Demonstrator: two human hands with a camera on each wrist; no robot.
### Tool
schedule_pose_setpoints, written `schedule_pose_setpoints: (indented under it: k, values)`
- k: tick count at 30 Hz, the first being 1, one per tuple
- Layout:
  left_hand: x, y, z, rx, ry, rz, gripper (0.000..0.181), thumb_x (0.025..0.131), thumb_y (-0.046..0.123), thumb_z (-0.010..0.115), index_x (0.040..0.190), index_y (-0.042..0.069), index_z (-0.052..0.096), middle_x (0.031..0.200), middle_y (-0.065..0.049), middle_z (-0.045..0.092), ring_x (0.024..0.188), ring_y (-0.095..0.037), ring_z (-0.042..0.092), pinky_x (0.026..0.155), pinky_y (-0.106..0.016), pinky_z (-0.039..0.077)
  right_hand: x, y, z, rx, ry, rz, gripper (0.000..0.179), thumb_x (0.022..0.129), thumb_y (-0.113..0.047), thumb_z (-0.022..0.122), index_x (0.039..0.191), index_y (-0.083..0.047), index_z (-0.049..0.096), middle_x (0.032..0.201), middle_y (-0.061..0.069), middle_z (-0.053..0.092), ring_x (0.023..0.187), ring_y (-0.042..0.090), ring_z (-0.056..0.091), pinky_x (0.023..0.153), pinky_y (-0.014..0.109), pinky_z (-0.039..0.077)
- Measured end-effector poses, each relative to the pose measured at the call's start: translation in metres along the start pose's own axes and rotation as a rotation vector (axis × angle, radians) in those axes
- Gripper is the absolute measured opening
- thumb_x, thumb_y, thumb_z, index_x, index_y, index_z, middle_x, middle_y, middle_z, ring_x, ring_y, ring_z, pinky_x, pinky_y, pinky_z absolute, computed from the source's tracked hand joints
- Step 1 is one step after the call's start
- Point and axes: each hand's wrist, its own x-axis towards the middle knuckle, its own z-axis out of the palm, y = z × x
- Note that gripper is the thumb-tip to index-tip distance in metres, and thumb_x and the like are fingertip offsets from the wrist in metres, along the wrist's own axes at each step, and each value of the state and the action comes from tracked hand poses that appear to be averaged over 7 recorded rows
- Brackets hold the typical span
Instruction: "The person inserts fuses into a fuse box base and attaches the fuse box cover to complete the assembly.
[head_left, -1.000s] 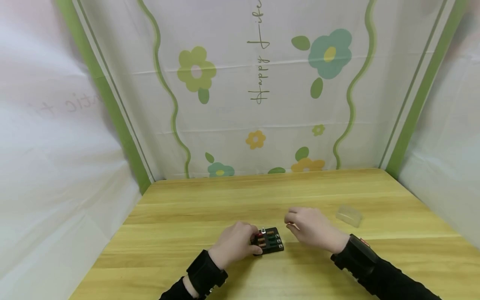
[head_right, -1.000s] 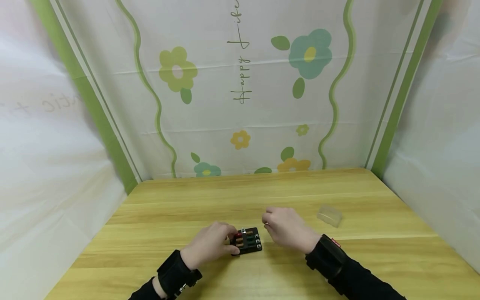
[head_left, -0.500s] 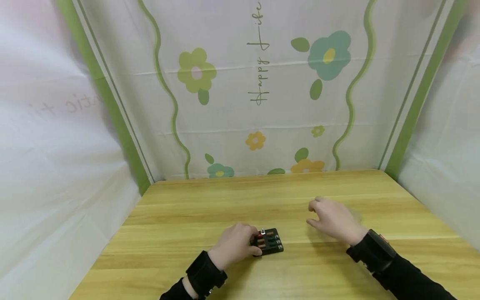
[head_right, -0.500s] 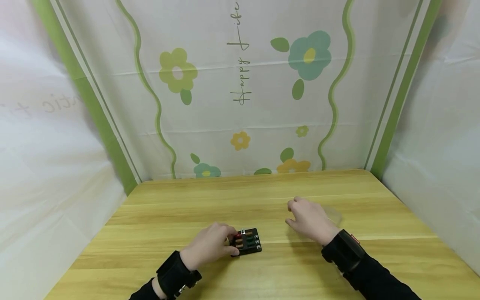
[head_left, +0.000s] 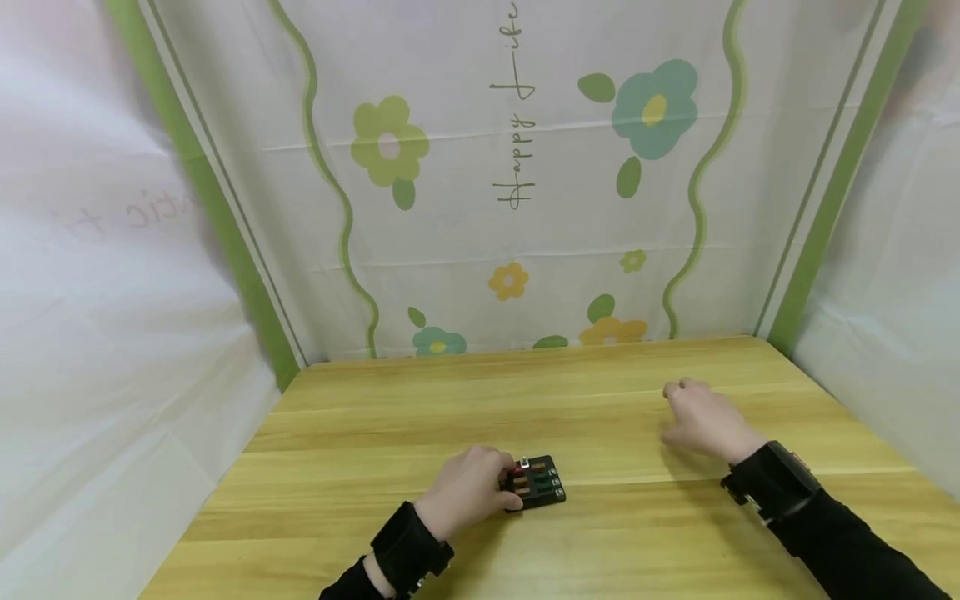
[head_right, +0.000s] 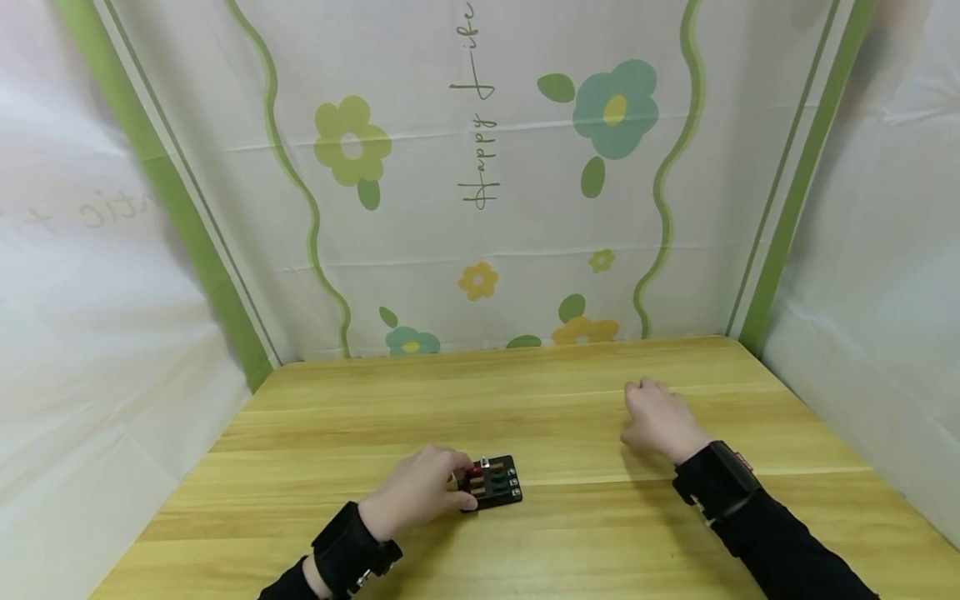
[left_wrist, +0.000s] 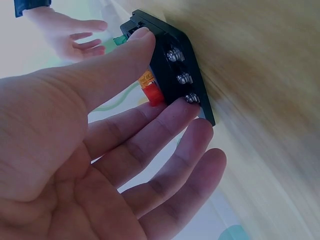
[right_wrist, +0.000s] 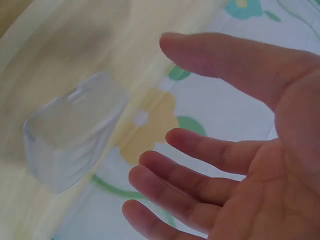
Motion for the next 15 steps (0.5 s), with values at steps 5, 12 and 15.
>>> schedule_pose_setpoints:
  k: [5, 12, 15]
  values:
    - [0.0, 0.0, 0.0, -0.002, -0.002, -0.001, 0.036, 0.08, 0.035, 0.083, 0.107, 0.013, 0.073, 0.091, 0.003, 0.066, 0.079, -0.008, 0.058, 0.065, -0.027, 0.047, -0.002, 0.015, -0.005, 0.046, -0.066, 0.048, 0.06, 0.073, -0.018, 0.08, 0.114, 0.018, 0.055, 0.104, 0.031, 0.056, 0.092, 0.044, 0.056, 0.072, 0.053, 0.048]
    - [0.0, 0.0, 0.0, 0.0, -0.004, -0.001, 0.035, 0.08, 0.035, 0.082, 0.106, 0.013, 0.072, 0.088, 0.004, 0.064, 0.076, -0.007, 0.056, 0.063, -0.026, 0.045, -0.004, 0.03, -0.012, 0.092, -0.152, 0.114, 0.037, 0.067, -0.018, 0.082, 0.083, -0.001, 0.053, 0.076, 0.008, 0.047, 0.065, 0.023, 0.044, 0.056, 0.036, 0.036]
    - [0.0, 0.0, 0.0, 0.002, -0.002, -0.001, 0.035, 0.08, 0.035, 0.082, 0.106, 0.013, 0.073, 0.088, 0.004, 0.064, 0.076, -0.007, 0.056, 0.063, -0.026, 0.045, -0.006, 0.033, -0.014, 0.105, -0.192, 0.146, 0.036, 0.062, -0.013, 0.079, 0.078, -0.006, 0.048, 0.072, 0.006, 0.043, 0.062, 0.021, 0.04, 0.055, 0.034, 0.031]
